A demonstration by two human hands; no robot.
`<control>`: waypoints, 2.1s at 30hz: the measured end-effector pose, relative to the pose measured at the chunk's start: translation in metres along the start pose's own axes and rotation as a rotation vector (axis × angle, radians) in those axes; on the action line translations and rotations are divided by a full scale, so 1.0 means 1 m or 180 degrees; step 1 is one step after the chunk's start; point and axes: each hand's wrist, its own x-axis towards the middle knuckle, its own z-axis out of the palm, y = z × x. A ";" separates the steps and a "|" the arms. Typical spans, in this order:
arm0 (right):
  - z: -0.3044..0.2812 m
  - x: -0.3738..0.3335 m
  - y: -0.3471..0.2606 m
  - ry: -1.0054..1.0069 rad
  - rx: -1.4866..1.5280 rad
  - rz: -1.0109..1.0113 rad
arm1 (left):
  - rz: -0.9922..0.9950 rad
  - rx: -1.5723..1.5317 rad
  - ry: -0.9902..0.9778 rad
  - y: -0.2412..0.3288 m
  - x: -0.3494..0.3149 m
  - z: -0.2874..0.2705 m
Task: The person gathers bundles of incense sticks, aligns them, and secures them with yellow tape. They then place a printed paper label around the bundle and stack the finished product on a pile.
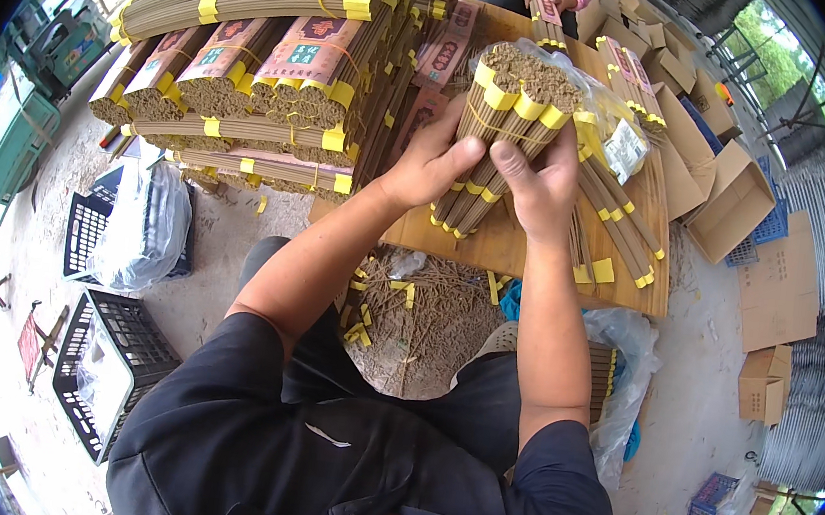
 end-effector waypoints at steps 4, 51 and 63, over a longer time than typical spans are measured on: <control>0.006 0.013 -0.021 0.0111 -0.0013 -0.0013 | 0.0118 -0.0041 0.0284 0.033 0.025 0.016; 0.002 -0.113 0.065 0.0428 -0.1734 0.2848 | -0.2629 0.0043 0.0772 -0.033 -0.116 0.047; 0.003 -0.098 0.043 -0.0388 -0.3138 0.2805 | -0.3121 0.1569 -0.0089 0.004 -0.111 0.047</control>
